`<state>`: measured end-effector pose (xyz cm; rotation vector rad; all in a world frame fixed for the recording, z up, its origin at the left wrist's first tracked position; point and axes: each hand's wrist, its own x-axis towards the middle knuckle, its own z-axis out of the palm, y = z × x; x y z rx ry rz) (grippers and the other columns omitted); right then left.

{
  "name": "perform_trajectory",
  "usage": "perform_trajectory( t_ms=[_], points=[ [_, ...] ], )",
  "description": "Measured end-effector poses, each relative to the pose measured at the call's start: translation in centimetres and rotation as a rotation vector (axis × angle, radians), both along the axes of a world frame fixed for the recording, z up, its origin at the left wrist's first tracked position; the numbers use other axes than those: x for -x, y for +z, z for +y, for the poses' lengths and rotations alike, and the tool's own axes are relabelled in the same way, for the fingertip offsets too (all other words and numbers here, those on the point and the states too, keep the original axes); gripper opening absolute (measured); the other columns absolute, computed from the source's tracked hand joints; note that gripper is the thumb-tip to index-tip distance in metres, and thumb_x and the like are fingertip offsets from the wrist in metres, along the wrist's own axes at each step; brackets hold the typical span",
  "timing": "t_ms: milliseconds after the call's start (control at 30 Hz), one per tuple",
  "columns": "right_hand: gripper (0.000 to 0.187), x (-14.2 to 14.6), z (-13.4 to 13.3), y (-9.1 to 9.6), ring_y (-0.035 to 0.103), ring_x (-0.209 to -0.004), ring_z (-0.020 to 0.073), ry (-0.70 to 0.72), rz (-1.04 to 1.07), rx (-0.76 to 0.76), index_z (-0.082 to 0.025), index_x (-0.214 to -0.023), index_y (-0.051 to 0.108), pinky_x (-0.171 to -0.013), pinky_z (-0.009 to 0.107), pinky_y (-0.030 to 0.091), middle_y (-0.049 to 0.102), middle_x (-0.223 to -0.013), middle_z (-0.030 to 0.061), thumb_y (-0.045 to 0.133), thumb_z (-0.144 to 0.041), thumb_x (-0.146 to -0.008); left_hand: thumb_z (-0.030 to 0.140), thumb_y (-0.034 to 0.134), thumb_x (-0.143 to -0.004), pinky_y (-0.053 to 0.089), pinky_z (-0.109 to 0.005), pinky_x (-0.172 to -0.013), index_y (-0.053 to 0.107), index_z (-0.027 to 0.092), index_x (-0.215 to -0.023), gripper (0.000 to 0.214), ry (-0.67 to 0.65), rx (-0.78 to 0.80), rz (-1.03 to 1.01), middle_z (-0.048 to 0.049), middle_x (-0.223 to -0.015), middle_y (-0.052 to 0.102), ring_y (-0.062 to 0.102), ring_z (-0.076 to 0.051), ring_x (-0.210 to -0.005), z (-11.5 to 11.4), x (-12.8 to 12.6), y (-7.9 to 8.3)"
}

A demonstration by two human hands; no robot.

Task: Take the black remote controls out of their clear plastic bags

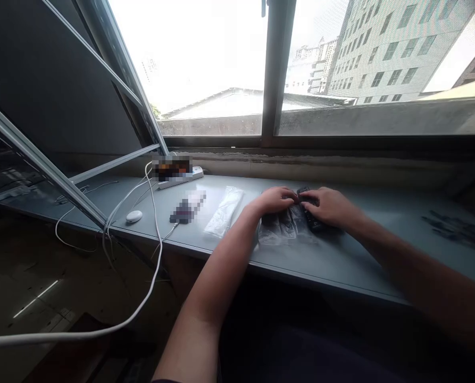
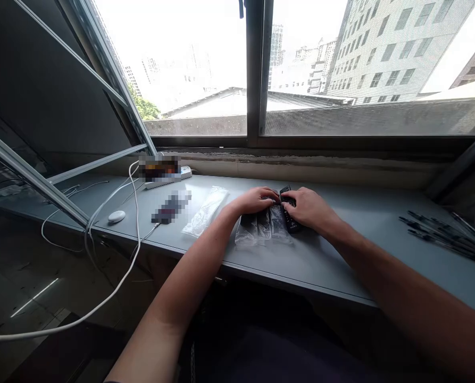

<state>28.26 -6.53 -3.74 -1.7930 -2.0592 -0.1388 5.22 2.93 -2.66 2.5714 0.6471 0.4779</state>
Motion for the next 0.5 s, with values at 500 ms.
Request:
perform_trajectory(
  t_ms=[500],
  points=[
    [0.049,-1.5,1.0,-1.5,0.072,-0.123,0.0398,0.009,-0.098,0.021,-0.029,-0.139,0.088,-0.110,0.054,0.057,0.080,-0.133,0.0172,0.058,-0.054,-0.110,0.024,0.057,-0.100,0.055,-0.032,-0.119,0.088,0.028,-0.119,0.036,0.036,-0.039,-0.039,-0.0019,-0.132,0.082,0.075,-0.023,-0.127,0.3,-0.3,-0.4]
  ],
)
